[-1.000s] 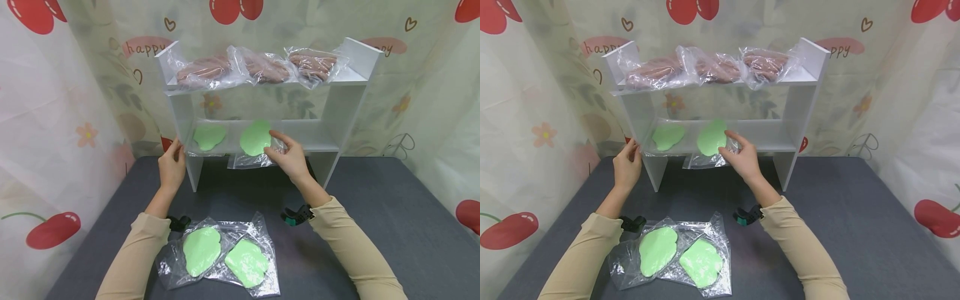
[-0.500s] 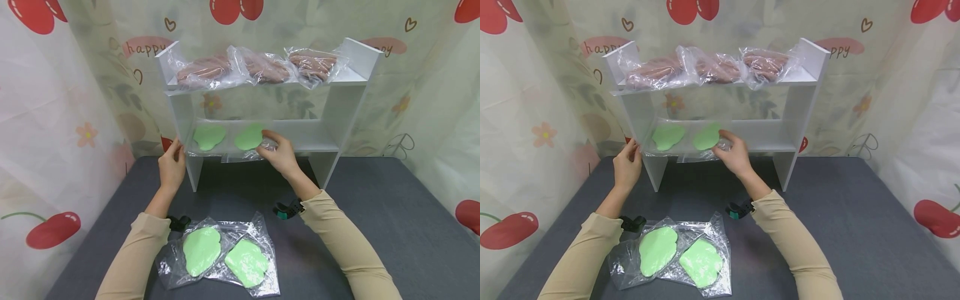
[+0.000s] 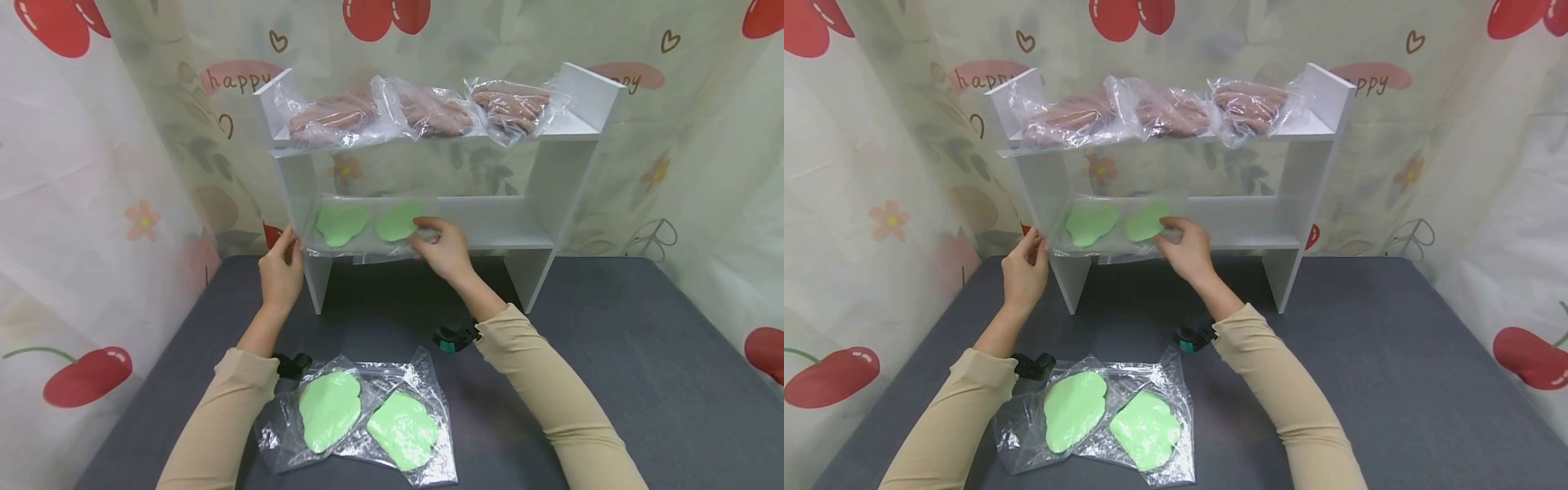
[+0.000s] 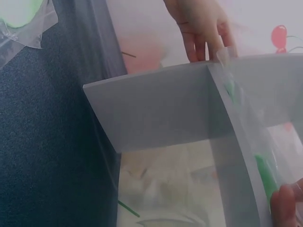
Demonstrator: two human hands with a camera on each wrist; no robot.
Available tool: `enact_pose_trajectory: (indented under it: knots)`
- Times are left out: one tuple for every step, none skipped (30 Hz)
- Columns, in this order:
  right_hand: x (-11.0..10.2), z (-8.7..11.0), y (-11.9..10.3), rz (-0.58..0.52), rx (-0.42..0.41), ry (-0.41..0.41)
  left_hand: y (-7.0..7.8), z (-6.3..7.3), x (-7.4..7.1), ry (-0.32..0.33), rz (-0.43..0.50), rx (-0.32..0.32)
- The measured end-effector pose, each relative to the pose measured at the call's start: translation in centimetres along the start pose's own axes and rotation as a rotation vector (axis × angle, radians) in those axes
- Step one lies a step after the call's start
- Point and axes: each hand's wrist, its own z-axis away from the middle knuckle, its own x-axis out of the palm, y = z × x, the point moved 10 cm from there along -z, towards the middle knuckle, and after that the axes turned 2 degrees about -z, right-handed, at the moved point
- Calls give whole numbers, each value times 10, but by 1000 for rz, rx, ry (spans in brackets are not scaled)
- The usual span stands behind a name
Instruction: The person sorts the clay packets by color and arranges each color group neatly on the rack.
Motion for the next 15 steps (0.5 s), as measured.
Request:
enact_pose_trajectory:
  knots:
    - [2, 0, 0, 1, 15, -12, 0, 0, 0, -1, 2, -1]
    - [4, -1, 0, -1, 29, -26, 0, 0, 0, -1, 4, -2]
    - [6, -1, 1, 2, 44, -38, 0, 0, 0, -2, 5, -4]
    - [8, -1, 1, 3, 58, -50, -1, 0, 0, -2, 3, -5]
    - [10, -2, 1, 2, 71, -62, -1, 0, 0, -1, 3, -5]
    - [11, -2, 2, 5, 86, -72, -1, 0, 0, -1, 1, -5]
    - [13, -2, 2, 6, 97, -81, -1, 0, 1, -1, 0, -4]
    - [14, -2, 2, 10, 108, -89, -2, 0, 1, -1, -2, -4]
    - [15, -3, 3, 17, 118, -94, -2, 0, 1, 0, -2, -3]
    - [16, -3, 3, 23, 129, -99, -2, 0, 1, 1, -3, -2]
    - [17, -3, 4, 29, 137, -104, -2, 0, 1, 1, -2, -1]
    - [17, -3, 5, 33, 144, -109, -2, 0, 1, 1, -2, 0]
    - [18, -4, 5, 37, 150, -114, -2, 0, 1, 0, 0, 2]
    - [18, -4, 5, 40, 153, -119, -2, 0, 1, 0, 1, 3]
    - [18, -4, 5, 43, 155, -124, -2, 0, 1, 0, 2, 5]
